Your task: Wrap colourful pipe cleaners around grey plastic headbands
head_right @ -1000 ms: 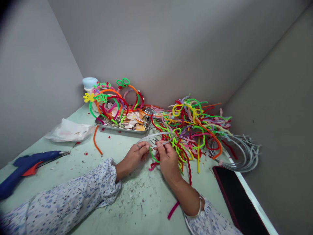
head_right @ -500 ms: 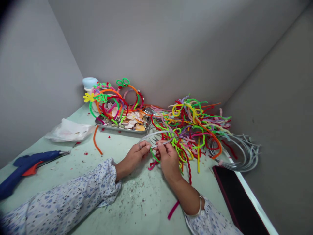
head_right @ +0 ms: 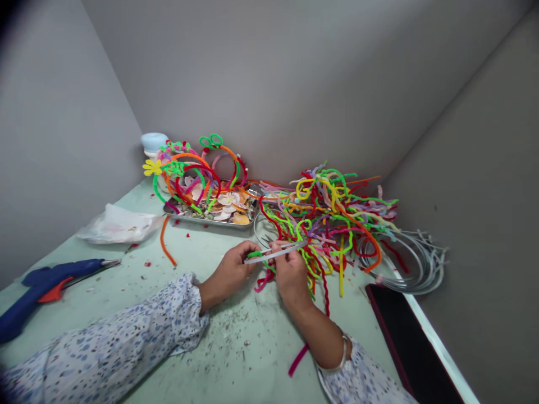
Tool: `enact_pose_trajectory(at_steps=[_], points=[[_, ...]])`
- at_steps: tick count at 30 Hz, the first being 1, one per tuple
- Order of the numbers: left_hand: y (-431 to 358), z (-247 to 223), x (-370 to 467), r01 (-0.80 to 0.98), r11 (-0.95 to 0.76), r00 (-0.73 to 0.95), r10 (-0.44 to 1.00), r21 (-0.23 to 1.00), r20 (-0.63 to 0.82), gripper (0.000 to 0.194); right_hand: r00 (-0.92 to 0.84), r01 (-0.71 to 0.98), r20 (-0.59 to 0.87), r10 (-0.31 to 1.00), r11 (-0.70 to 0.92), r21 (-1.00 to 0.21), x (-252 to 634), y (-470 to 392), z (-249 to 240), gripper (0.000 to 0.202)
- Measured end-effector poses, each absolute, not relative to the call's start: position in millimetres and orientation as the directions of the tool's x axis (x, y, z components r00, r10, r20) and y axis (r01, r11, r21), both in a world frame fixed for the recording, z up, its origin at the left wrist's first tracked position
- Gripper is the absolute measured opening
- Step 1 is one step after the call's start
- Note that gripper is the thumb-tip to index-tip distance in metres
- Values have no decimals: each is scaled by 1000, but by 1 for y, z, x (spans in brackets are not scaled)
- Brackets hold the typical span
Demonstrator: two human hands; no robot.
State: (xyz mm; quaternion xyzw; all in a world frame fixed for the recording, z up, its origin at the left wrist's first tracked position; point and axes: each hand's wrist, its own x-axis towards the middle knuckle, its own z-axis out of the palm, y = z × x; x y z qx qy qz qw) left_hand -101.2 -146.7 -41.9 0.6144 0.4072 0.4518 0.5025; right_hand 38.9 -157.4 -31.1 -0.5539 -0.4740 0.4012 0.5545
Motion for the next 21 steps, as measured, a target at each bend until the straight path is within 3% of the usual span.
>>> enact_pose_trajectory(at_steps=[11, 21], points=[[-149, -33, -103, 178, -208, 202, 964, 962, 171, 9, 236, -35, 30, 971, 40, -999, 38, -155, -33, 29], [-144, -46, -99, 44, -138, 155, 979, 989, 130, 8, 259, -124, -11, 966, 22, -992, 38, -152, -35, 25]])
